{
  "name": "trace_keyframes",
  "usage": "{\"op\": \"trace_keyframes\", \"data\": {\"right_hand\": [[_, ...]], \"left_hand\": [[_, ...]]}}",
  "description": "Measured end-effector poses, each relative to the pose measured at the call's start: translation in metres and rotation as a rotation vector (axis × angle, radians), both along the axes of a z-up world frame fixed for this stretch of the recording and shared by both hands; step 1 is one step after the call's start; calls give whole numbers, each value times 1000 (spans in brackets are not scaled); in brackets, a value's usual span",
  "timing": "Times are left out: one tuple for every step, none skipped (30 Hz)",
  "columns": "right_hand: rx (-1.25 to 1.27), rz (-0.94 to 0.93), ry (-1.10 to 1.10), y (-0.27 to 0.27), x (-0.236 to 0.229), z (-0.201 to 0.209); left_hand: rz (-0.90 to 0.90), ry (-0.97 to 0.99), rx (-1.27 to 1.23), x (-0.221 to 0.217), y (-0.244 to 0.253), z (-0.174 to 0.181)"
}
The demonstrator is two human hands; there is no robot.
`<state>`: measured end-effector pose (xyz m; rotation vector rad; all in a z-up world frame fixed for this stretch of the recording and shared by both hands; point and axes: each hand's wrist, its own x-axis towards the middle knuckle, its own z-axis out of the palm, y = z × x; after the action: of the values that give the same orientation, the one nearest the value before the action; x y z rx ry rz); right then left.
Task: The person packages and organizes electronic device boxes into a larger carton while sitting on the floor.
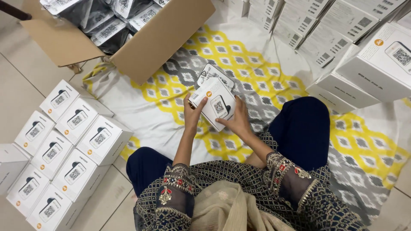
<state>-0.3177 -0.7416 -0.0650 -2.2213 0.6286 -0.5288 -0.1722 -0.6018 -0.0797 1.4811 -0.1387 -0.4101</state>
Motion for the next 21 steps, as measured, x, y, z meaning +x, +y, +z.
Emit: {"op": "trace_keyframes", "data": {"right_hand": [[0, 3, 0, 6, 1, 13], [33, 28, 31, 11, 0, 26], [66, 53, 61, 16, 0, 39], [68, 53, 65, 21, -1, 42], [13, 65, 81, 26, -3, 46], [-43, 78, 94, 30, -3, 50], [-43, 80, 94, 30, -1, 46], [-56, 106, 124, 31, -1, 41], [-69, 133, 154, 32, -1, 36], [-68, 138, 155, 29, -1, 32], [-58, 185, 222, 27, -1, 29], [-49, 233, 289, 24, -1, 25], [-50, 239, 289, 24, -3, 28], [-57, 274, 264, 23, -3, 30], [-64, 309, 239, 22, -4, 32], [-63, 314, 240, 25, -4, 37], [-44, 345, 312, 28, -5, 42], [-24, 376, 384, 31, -5, 47], [-24, 380, 385, 34, -5, 54], [-19, 373, 356, 36, -4, 61], [-14, 366, 328, 39, -3, 68]], "left_hand": [[3, 0, 0, -2, 3, 5], [18, -28, 71, -5, 5, 10], [34, -57, 142, -8, 6, 15], [35, -53, 143, -7, 10, 17], [63, -11, 195, -6, 14, 18], [93, 29, 246, -4, 18, 21], [95, 29, 246, 1, 19, 22], [91, -15, 262, 3, 22, 22], [85, -59, 279, 5, 25, 22], [91, -57, 280, 8, 28, 22], [69, -113, 400, 11, 31, 23], [48, -168, 519, 14, 33, 23], [54, -166, 518, 14, 35, 20], [26, -144, 558, 15, 37, 17], [-2, -122, 598, 17, 38, 14], [3, -120, 598, 15, 39, 13], [11, -86, 598, 13, 41, 11], [18, -51, 598, 10, 42, 10], [22, -49, 599, 7, 43, 12], [53, -15, 559, 6, 43, 15], [84, 19, 519, 4, 43, 18]]}}
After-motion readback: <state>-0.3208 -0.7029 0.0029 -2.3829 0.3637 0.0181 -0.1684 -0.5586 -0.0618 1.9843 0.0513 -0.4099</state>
